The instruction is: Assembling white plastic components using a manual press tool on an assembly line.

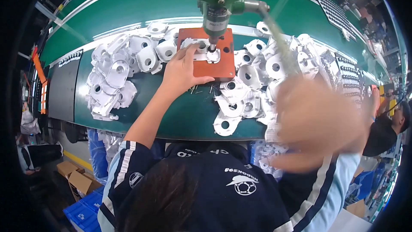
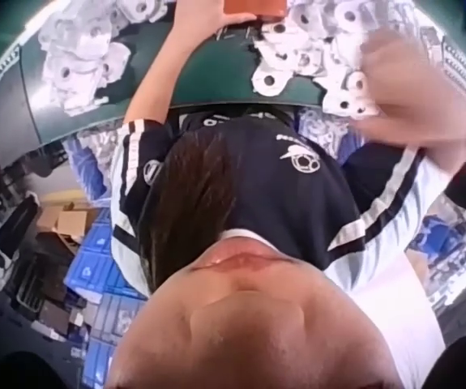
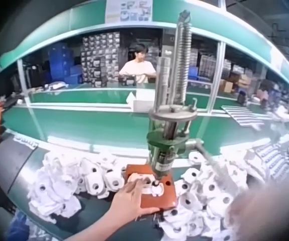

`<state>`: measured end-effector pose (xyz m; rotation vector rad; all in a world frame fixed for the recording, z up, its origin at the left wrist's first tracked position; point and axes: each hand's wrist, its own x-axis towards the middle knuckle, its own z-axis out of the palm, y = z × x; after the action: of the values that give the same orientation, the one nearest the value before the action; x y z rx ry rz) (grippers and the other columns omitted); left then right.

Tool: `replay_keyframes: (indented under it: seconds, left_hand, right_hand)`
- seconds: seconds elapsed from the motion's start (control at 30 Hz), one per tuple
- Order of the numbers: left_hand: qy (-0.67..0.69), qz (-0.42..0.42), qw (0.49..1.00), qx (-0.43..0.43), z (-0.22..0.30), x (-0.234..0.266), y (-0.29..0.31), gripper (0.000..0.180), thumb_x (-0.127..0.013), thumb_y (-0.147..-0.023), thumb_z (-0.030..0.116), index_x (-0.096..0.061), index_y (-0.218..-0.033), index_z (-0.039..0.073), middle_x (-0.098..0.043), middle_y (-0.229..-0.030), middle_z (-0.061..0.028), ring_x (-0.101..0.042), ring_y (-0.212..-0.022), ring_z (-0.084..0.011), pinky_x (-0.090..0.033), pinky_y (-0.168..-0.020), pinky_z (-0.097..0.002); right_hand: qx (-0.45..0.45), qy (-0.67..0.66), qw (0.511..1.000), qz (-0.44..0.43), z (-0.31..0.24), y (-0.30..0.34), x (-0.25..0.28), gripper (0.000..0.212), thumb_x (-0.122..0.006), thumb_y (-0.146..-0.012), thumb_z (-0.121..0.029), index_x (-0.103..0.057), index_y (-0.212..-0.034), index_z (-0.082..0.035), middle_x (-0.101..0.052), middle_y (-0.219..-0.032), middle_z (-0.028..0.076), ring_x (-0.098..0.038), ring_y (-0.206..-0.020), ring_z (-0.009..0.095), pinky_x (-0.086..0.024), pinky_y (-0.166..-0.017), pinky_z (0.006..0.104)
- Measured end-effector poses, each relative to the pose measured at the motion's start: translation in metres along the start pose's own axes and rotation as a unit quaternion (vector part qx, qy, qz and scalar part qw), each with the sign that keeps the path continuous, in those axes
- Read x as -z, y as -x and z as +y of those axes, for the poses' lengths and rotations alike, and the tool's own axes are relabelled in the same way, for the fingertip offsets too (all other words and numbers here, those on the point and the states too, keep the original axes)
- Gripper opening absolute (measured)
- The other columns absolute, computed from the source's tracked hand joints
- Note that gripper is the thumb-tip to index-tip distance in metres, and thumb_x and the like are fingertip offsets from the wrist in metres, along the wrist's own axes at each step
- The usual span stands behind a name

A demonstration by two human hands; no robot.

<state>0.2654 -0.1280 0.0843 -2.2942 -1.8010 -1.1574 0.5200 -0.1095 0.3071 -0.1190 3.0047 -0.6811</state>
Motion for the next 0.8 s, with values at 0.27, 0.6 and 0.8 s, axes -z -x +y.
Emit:
replay_keyframes:
  seconds: [0.27,0.6,0.8]
  left_hand:
    - [-0.125,-0.069,0.989,-0.048,-0.056,-0.007,-0.014,0.068,-0.062,-0.078,0.04,-0.036,-0.131,0.006,-0.057,-0.113,-0.0133,-0.049,-0.111,-0.0336,-0.033,-0.098,-0.049]
    - [-0.127,-0.272,0.949,0.096,-0.028,0.065,-0.093,0.036,-0.063,-0.073,0.035,-0.058,-0.096,0.009,-0.063,-0.086,-0.0131,-0.06,-0.088,-0.0303,-0.048,-0.074,-0.0401]
    - [-0.142,-0.038,0.979,0.144,-0.114,0.046,-0.109,0.035,-0.059,-0.079,0.034,-0.056,-0.104,0.01,-0.061,-0.085,-0.0196,-0.058,-0.093,-0.0391,-0.046,-0.08,-0.0447]
  right_hand:
    - [-0.015,-0.243,0.944,0.221,0.032,-0.007,-0.009,0.041,-0.064,-0.079,-0.046,-0.064,-0.07,-0.005,-0.055,-0.057,0.0,-0.054,-0.064,0.013,-0.034,-0.094,0.0481]
    - [-0.213,-0.313,0.789,0.484,0.264,-0.03,0.044,0.041,-0.043,-0.091,-0.04,-0.061,-0.099,-0.004,-0.064,-0.089,0.006,-0.056,-0.093,0.017,-0.044,-0.087,0.0267]
    - [-0.514,0.069,0.855,-0.011,0.276,-0.03,-0.054,0.061,-0.068,-0.067,-0.038,-0.055,-0.112,0.001,-0.06,-0.113,0.016,-0.058,-0.104,0.03,-0.046,-0.087,0.0381]
